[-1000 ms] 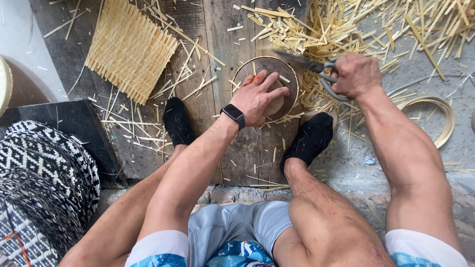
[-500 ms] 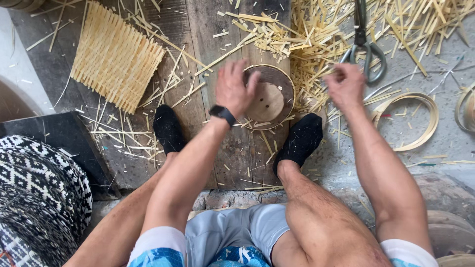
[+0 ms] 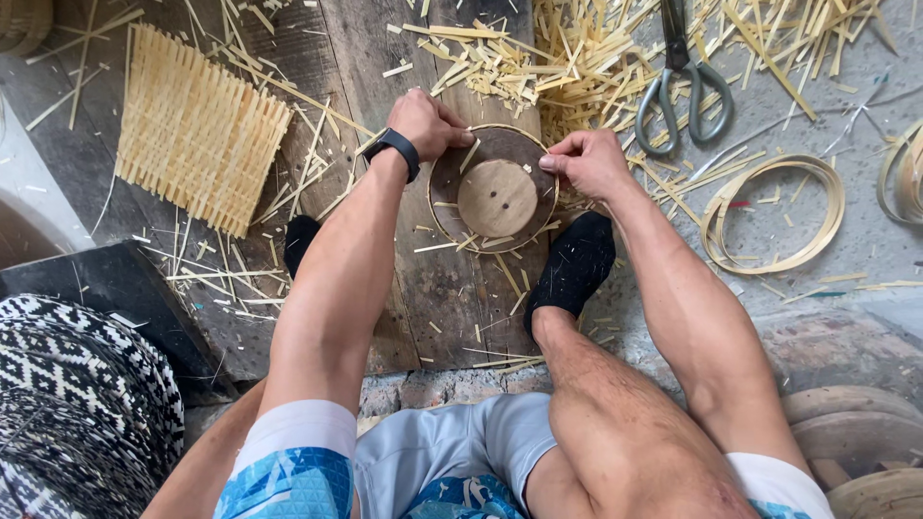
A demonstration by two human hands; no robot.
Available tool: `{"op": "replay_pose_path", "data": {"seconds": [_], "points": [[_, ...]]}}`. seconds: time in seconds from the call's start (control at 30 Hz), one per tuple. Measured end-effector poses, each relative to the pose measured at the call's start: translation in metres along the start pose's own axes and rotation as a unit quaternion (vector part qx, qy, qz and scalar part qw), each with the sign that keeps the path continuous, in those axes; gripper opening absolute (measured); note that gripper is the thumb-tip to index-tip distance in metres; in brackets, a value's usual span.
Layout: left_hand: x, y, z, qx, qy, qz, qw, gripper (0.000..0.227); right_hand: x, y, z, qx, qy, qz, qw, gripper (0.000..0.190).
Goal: The person repeatedly assembles small circular woven bases by placing a bamboo ring over a square woven mat, trimming the excess mat with shears, and stacking the finished pieces.
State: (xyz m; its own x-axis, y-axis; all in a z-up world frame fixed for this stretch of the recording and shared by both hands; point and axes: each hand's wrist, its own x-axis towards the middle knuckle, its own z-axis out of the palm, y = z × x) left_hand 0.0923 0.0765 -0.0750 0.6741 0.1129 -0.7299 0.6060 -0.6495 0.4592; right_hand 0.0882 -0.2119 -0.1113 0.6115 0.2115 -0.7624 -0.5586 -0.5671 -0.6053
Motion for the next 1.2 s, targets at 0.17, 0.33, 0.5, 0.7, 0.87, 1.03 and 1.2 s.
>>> {"op": "replay_pose_path", "data": {"seconds": [0.17,0.33,0.5,0.7,0.87,1.03,1.2], "points": [[-0.015,0.006,0.004,-0.011,0.047,-0.006,0.999,0.02,-0.01,-0.011,0.006,0.002,0.034,-0.004,0.999,0.016],[-0.055,-0.015,0.03,-0.021,0.255,0.101,0.961,0.036,-0.043,-0.023,0.005,-0.044,0.025,0.017,0.999,0.023],[-0.089,-0.083,0.063,-0.202,0.127,-0.135,0.962,0.022,-0.057,0.005,0.011,0.11,-0.033,0.021,0.993,0.022],[-0.082,-0.113,0.087,-0.387,0.1,-0.152,0.904,0.021,-0.045,0.026,0.012,0.135,-0.039,0.02,0.99,0.016],[-0.08,-0.106,0.09,-0.308,0.168,-0.162,0.922,0.022,-0.043,0.03,0.017,0.139,-0.018,-0.013,0.99,0.015],[-0.091,-0.091,0.079,-0.387,0.141,-0.2,0.889,0.022,-0.069,0.001,0.013,0.236,-0.011,-0.032,0.971,0.016],[-0.117,-0.093,0.1,-0.649,-0.005,-0.125,0.75,0.017,-0.079,0.008,0.015,0.335,-0.085,-0.023,0.938,0.014]]}}
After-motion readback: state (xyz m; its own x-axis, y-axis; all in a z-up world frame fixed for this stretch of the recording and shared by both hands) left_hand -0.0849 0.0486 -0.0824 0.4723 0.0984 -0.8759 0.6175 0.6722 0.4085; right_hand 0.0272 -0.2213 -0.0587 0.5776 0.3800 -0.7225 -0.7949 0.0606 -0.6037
